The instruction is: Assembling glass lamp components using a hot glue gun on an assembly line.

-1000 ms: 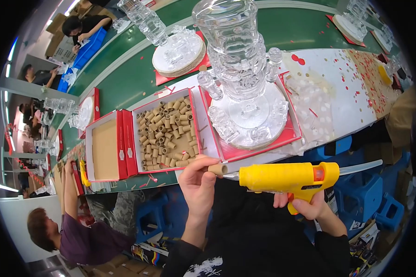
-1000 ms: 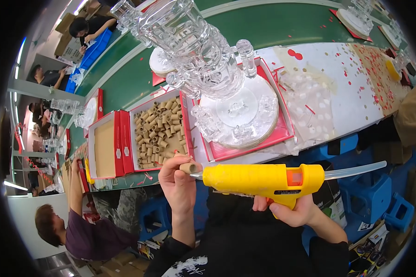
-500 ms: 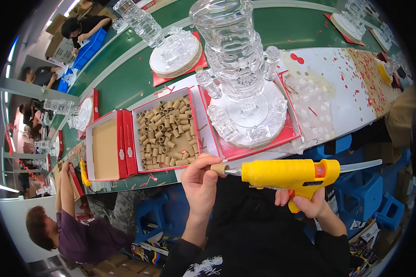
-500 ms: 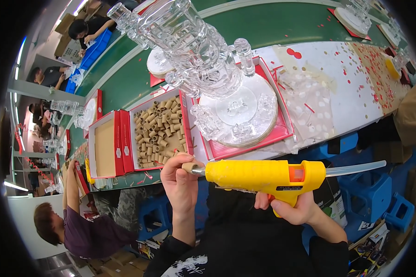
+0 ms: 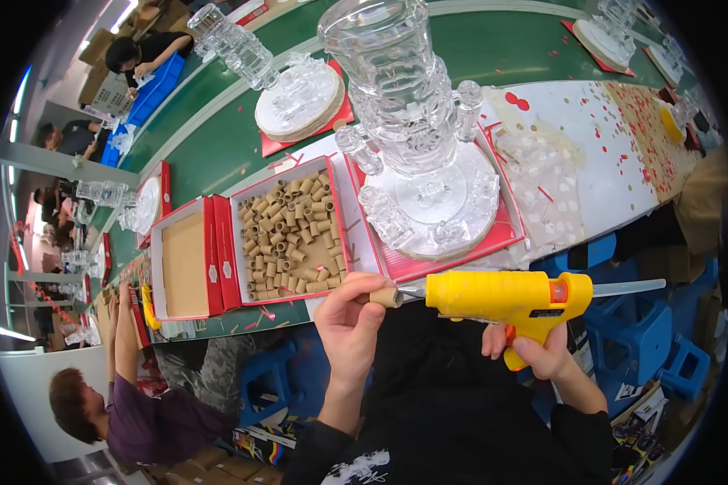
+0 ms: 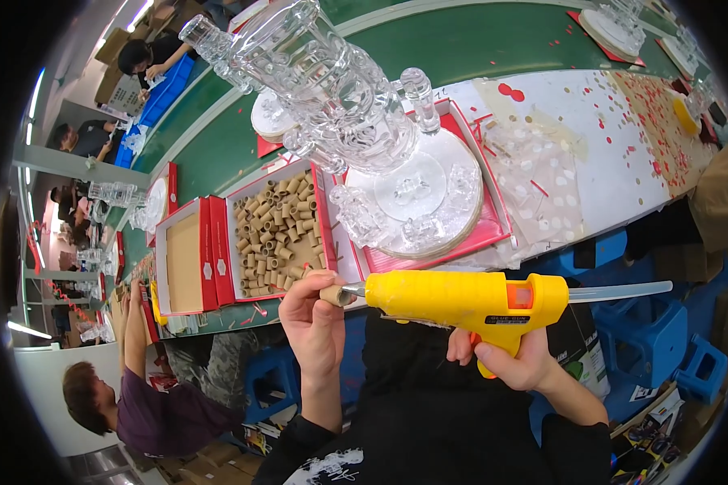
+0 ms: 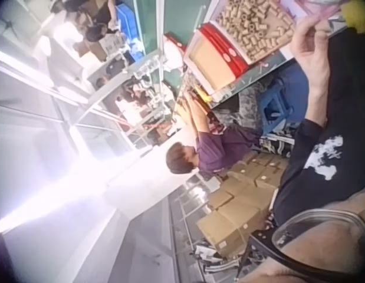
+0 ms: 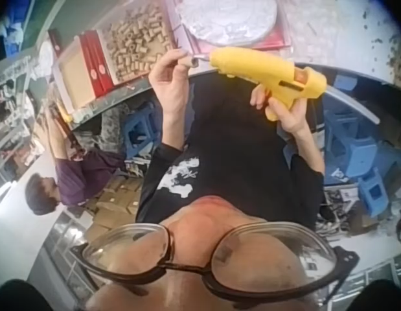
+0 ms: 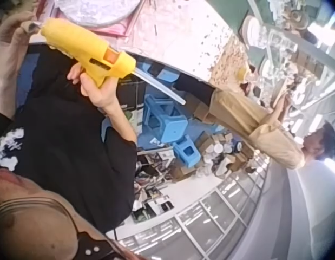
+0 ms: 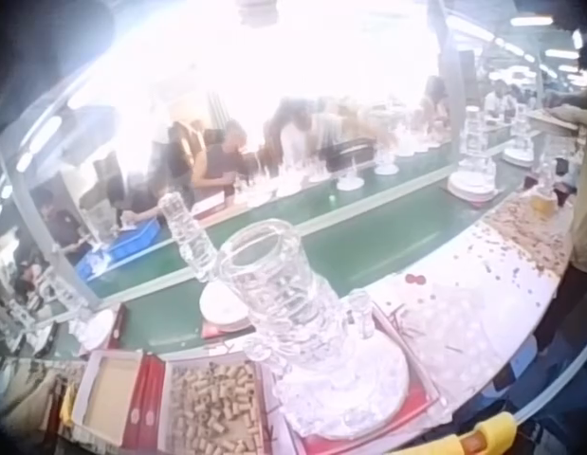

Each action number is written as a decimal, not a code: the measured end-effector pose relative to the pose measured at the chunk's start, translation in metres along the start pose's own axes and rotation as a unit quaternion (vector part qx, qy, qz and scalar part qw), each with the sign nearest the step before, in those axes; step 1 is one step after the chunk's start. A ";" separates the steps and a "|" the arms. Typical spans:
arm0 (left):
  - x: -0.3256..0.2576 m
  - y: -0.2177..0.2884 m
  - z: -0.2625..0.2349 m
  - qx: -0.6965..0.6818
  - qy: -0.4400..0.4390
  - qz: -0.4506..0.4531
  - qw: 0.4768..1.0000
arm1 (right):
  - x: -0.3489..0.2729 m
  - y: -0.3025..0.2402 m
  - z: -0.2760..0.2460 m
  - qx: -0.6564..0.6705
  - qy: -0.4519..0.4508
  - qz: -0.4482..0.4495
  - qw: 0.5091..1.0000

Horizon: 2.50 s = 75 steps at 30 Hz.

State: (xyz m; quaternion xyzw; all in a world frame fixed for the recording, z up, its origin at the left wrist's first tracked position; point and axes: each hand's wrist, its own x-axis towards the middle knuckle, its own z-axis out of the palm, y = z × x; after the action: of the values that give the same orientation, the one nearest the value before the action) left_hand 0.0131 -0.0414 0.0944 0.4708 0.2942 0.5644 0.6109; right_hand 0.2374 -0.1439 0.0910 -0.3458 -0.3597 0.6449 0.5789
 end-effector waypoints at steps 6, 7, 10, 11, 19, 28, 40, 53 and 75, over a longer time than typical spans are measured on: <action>-0.001 -0.002 -0.006 0.039 -0.025 0.010 0.999 | 0.000 0.000 -0.003 0.030 -0.013 -0.017 0.999; -0.002 -0.003 -0.007 0.039 -0.025 0.008 0.999 | 0.000 0.000 -0.002 0.030 -0.010 -0.016 0.999; -0.002 -0.004 -0.008 0.044 -0.019 0.011 0.999 | -0.001 -0.001 -0.004 0.029 -0.006 -0.007 1.000; -0.002 -0.004 -0.008 0.043 -0.017 0.006 0.999 | -0.001 0.000 -0.004 0.029 -0.005 -0.007 1.000; -0.003 -0.005 -0.009 0.028 -0.016 0.001 0.999 | -0.003 -0.001 -0.005 0.023 -0.001 0.007 1.000; -0.001 -0.006 -0.007 -0.014 0.001 0.007 1.000 | -0.004 0.005 -0.003 0.014 -0.015 -0.008 1.000; -0.006 -0.010 -0.012 0.000 0.016 -0.045 0.999 | 0.033 -0.019 -0.078 -0.149 0.306 -0.055 0.939; -0.004 -0.019 0.015 -0.002 -0.042 -0.120 0.992 | 0.028 -0.055 -0.170 -0.637 0.381 -0.048 0.668; 0.031 -0.078 0.091 0.156 -0.289 -0.144 0.933 | -0.017 0.013 -0.064 0.176 0.225 -0.041 0.957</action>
State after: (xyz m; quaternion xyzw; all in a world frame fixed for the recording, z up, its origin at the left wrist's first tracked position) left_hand 0.1328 -0.0270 0.0637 0.6558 0.2538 0.2568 0.6631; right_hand 0.2875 -0.1577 0.0481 -0.3597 -0.1148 0.5793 0.7224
